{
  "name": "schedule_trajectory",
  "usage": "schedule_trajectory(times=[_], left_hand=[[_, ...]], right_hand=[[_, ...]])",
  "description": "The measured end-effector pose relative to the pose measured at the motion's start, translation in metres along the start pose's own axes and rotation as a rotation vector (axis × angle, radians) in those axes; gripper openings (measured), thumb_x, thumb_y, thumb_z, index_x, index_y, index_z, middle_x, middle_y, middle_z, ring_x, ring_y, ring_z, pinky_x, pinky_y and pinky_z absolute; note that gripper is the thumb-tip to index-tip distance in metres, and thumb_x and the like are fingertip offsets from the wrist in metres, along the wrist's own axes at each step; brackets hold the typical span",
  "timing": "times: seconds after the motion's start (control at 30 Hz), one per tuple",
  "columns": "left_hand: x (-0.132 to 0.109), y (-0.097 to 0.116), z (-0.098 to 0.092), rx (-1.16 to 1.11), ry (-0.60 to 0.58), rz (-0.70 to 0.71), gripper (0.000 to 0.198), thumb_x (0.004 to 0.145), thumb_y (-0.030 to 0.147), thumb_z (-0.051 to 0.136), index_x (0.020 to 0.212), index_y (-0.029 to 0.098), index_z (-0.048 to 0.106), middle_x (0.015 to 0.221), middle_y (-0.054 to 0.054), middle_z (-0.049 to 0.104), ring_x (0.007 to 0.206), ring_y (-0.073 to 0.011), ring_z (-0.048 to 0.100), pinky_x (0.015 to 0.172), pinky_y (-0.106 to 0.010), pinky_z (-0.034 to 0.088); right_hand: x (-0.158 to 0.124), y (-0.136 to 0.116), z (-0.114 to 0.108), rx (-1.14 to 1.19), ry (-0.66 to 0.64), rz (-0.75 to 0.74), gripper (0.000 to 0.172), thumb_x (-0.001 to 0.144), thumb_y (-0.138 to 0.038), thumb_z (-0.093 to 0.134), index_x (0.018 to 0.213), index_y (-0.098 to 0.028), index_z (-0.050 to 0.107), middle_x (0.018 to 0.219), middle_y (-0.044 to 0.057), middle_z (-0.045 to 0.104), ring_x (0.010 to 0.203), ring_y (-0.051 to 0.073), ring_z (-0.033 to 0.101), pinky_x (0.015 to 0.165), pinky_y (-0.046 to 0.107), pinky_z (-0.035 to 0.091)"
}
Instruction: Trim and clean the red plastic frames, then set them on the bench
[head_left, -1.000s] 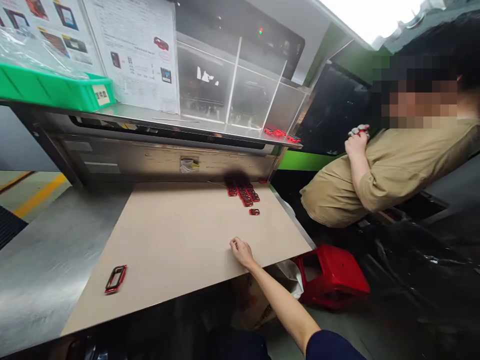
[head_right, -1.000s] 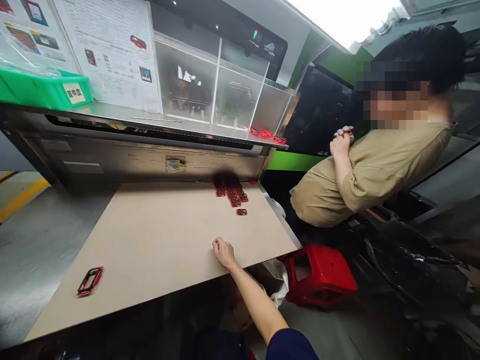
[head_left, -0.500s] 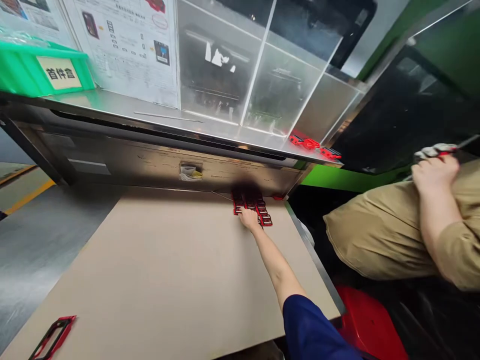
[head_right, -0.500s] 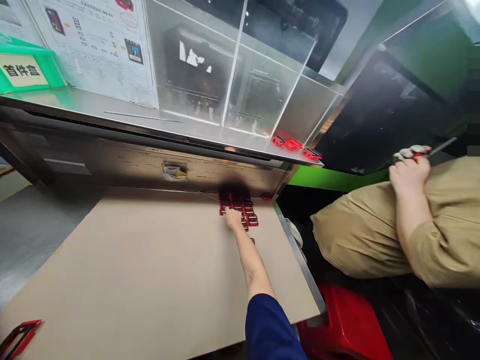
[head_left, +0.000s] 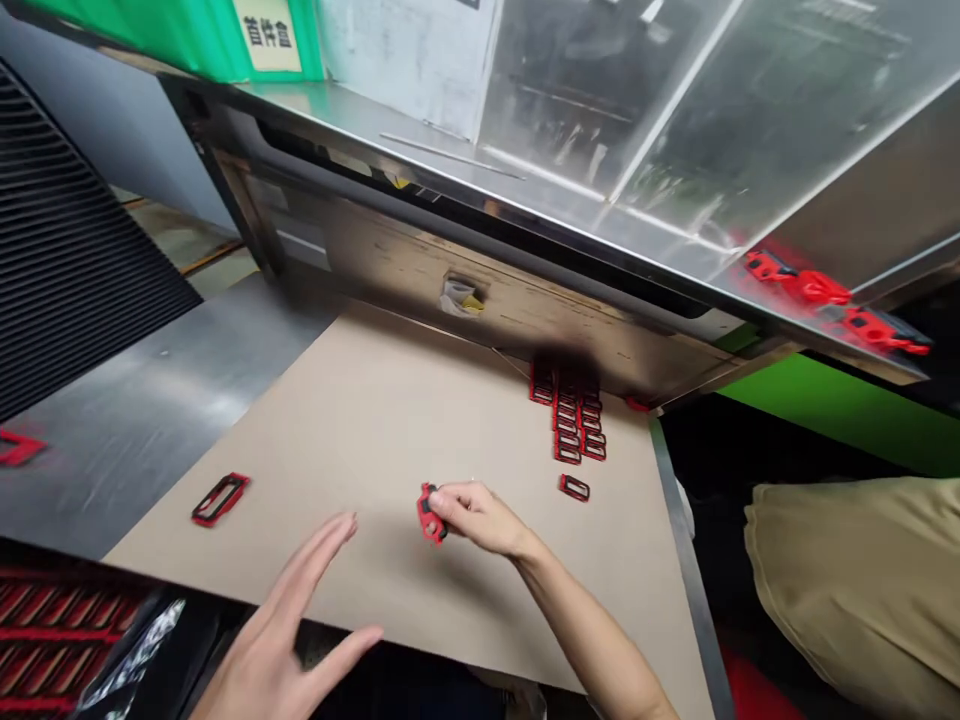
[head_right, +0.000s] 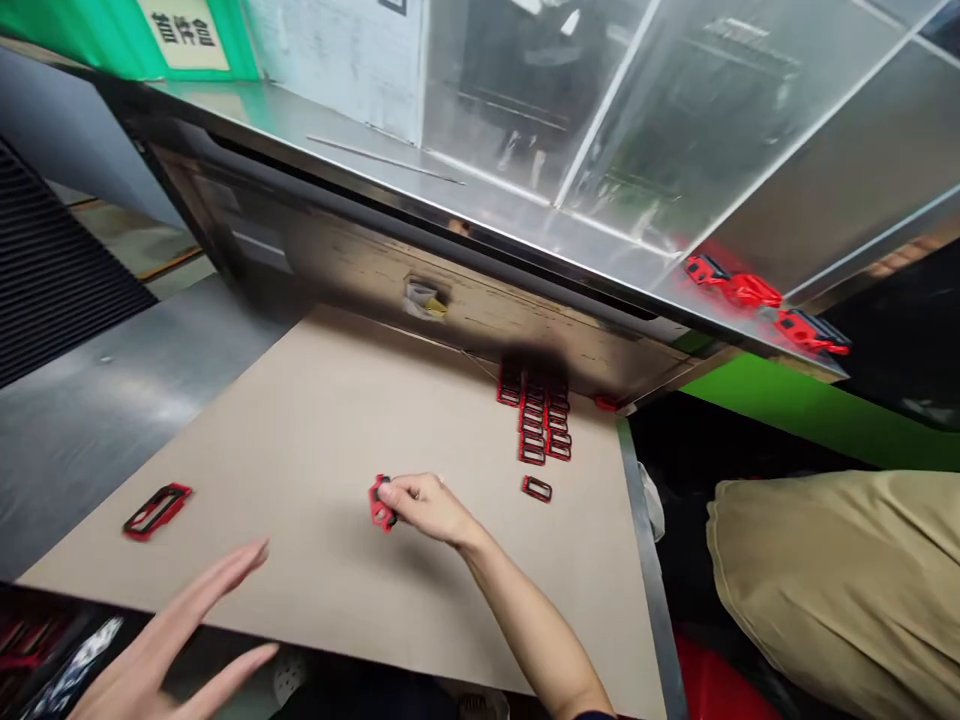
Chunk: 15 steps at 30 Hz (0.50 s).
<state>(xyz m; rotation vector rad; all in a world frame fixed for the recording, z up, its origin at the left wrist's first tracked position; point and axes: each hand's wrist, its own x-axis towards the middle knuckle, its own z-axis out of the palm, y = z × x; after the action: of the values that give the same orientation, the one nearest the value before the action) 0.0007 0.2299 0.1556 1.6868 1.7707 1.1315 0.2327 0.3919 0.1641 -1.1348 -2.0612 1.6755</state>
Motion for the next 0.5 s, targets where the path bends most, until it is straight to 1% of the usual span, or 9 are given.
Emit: schedule_trajectory(times=[0.03,0.07,0.1,0.13,0.17,0.23,0.3,0.4,0.5], left_hand=[[0.003,0.006,0.002,0.034,-0.098,0.037,0.067,0.091,0.052,0.070,0.151,0.036,0.046,0.146,-0.008,0.063,0.123,-0.0317,0.068,0.103,-0.046,0.058],[0.007,0.012,0.004,0.065,-0.121,0.033,0.076,0.093,0.055,0.066,0.158,0.037,0.032,0.153,-0.010,0.057,0.129,-0.0322,0.064,0.107,-0.048,0.055],[0.011,0.018,0.006,0.069,-0.139,0.066,0.083,0.092,0.058,0.065,0.161,0.036,0.026,0.155,-0.011,0.055,0.130,-0.0325,0.064,0.108,-0.048,0.054],[0.013,0.025,0.008,0.066,-0.153,0.126,0.081,0.092,0.059,0.064,0.160,0.036,0.026,0.152,-0.012,0.058,0.129,-0.0321,0.065,0.104,-0.046,0.057],[0.014,0.030,0.007,0.055,-0.135,0.149,0.075,0.095,0.057,0.061,0.159,0.035,0.028,0.147,-0.012,0.062,0.127,-0.0309,0.067,0.103,-0.045,0.058],[0.011,0.036,0.003,0.038,-0.108,0.139,0.065,0.097,0.053,0.059,0.154,0.035,0.035,0.137,-0.011,0.069,0.119,-0.0284,0.071,0.099,-0.042,0.060],[0.002,0.037,-0.007,0.037,-0.090,0.100,0.062,0.095,0.054,0.063,0.150,0.034,0.042,0.132,-0.009,0.070,0.115,-0.0276,0.073,0.097,-0.041,0.061],[-0.017,0.034,-0.024,0.029,-0.058,0.073,0.065,0.088,0.059,0.070,0.145,0.037,0.048,0.131,-0.008,0.067,0.117,-0.0293,0.071,0.097,-0.042,0.061],[-0.036,0.031,-0.037,-0.058,0.010,-0.002,0.065,0.084,0.062,0.072,0.142,0.038,0.052,0.132,-0.006,0.064,0.120,-0.0296,0.068,0.101,-0.041,0.059]], right_hand=[[-0.005,-0.009,0.013,0.061,-0.046,-0.039,0.073,0.099,-0.074,0.031,0.076,-0.013,0.063,0.068,0.003,0.063,0.060,0.011,0.054,0.057,0.023,0.044],[-0.010,-0.018,0.025,0.110,-0.079,-0.071,0.075,0.097,-0.079,0.031,0.076,-0.014,0.062,0.067,0.003,0.061,0.059,0.011,0.052,0.056,0.023,0.042],[-0.015,-0.027,0.035,0.150,-0.102,-0.095,0.075,0.095,-0.080,0.031,0.075,-0.015,0.061,0.066,0.001,0.059,0.059,0.010,0.049,0.056,0.023,0.040],[-0.019,-0.034,0.044,0.184,-0.113,-0.111,0.073,0.095,-0.080,0.033,0.074,-0.015,0.059,0.064,0.000,0.056,0.057,0.009,0.046,0.055,0.022,0.038],[-0.023,-0.041,0.051,0.221,-0.118,-0.121,0.070,0.096,-0.078,0.036,0.072,-0.016,0.056,0.061,-0.003,0.051,0.055,0.009,0.041,0.054,0.022,0.035],[-0.030,-0.052,0.064,0.308,-0.127,-0.126,0.064,0.097,-0.075,0.040,0.068,-0.018,0.048,0.056,-0.006,0.040,0.052,0.007,0.032,0.051,0.022,0.029],[-0.035,-0.059,0.076,0.397,-0.148,-0.125,0.061,0.097,-0.073,0.043,0.067,-0.020,0.042,0.055,-0.008,0.034,0.050,0.006,0.027,0.049,0.023,0.024],[-0.041,-0.070,0.093,0.440,-0.168,-0.145,0.059,0.098,-0.070,0.044,0.068,-0.020,0.042,0.056,-0.008,0.035,0.050,0.006,0.027,0.048,0.023,0.025],[-0.044,-0.082,0.107,0.409,-0.171,-0.168,0.057,0.100,-0.067,0.045,0.068,-0.019,0.044,0.058,-0.008,0.037,0.051,0.006,0.030,0.049,0.022,0.027]])
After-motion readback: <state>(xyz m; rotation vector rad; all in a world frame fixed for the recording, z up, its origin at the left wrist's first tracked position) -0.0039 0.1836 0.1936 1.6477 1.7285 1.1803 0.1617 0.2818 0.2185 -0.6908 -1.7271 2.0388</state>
